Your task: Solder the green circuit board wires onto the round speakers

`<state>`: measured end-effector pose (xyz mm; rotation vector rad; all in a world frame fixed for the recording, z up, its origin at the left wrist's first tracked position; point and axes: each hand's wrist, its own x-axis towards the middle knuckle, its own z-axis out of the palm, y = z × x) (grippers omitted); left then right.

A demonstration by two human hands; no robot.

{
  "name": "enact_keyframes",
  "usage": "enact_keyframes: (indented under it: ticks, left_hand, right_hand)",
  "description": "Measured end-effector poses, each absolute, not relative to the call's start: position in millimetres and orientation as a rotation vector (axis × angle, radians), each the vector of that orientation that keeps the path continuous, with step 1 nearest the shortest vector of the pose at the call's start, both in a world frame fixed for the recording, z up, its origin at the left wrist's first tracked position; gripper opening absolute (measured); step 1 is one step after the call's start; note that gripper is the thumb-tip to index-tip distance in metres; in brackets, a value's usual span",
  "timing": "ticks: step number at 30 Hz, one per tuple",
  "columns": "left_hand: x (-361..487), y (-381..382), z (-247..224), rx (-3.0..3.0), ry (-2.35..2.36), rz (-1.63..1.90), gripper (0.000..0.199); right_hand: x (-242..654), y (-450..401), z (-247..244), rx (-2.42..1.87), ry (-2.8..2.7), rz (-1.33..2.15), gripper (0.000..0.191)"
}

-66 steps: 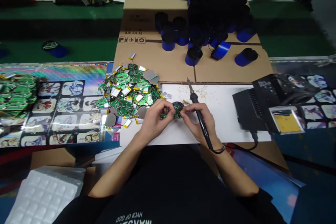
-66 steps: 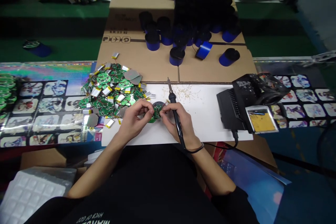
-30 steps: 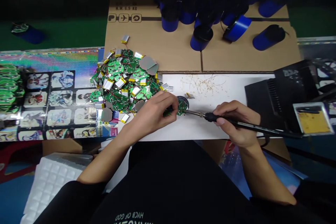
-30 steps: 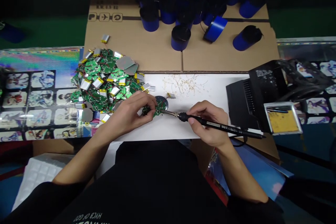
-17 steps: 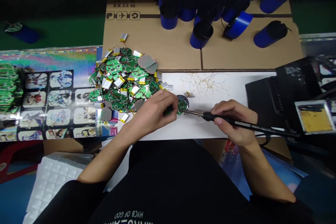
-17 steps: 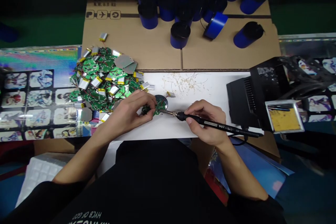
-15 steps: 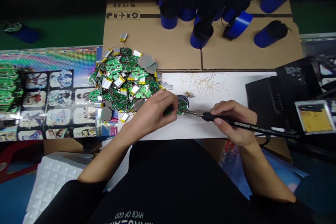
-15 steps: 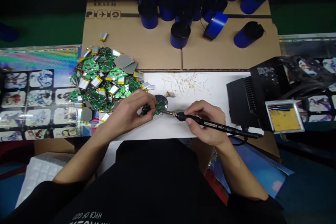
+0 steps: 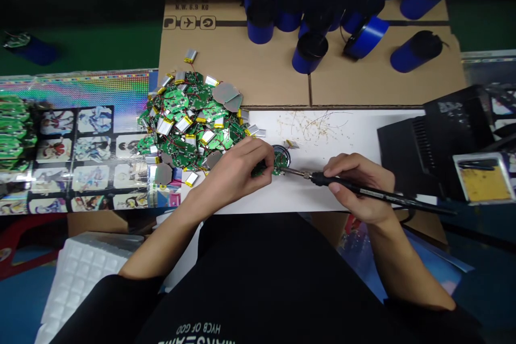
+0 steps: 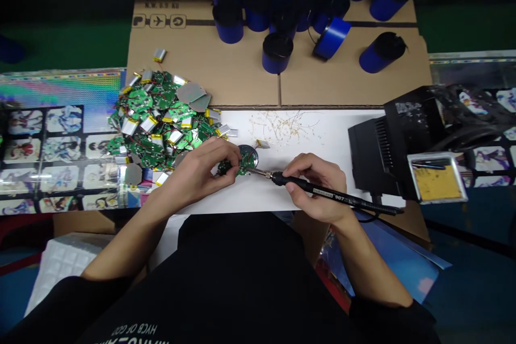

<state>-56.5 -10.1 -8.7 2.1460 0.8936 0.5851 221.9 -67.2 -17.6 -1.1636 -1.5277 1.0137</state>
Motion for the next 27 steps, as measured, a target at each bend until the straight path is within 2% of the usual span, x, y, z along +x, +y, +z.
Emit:
enact_keyframes:
  ticks: [12,17,27]
  left_hand:
    - [-57,-10,-9,2.165,0.891,0.573,0.012]
    - [-57,-10,-9,2.164,0.891,0.579,0.012]
    - [-57,-10,-7,2.163,0.892,0.573,0.012]
  right_hand:
    - [222,-67,-17,-1.164,-1.543,1.020,0.009]
    - [225,-68,-19,-1.142,-1.477,0.999,0.015]
    - [231,-71,-25,-1.226,-1.181,0.700,0.023]
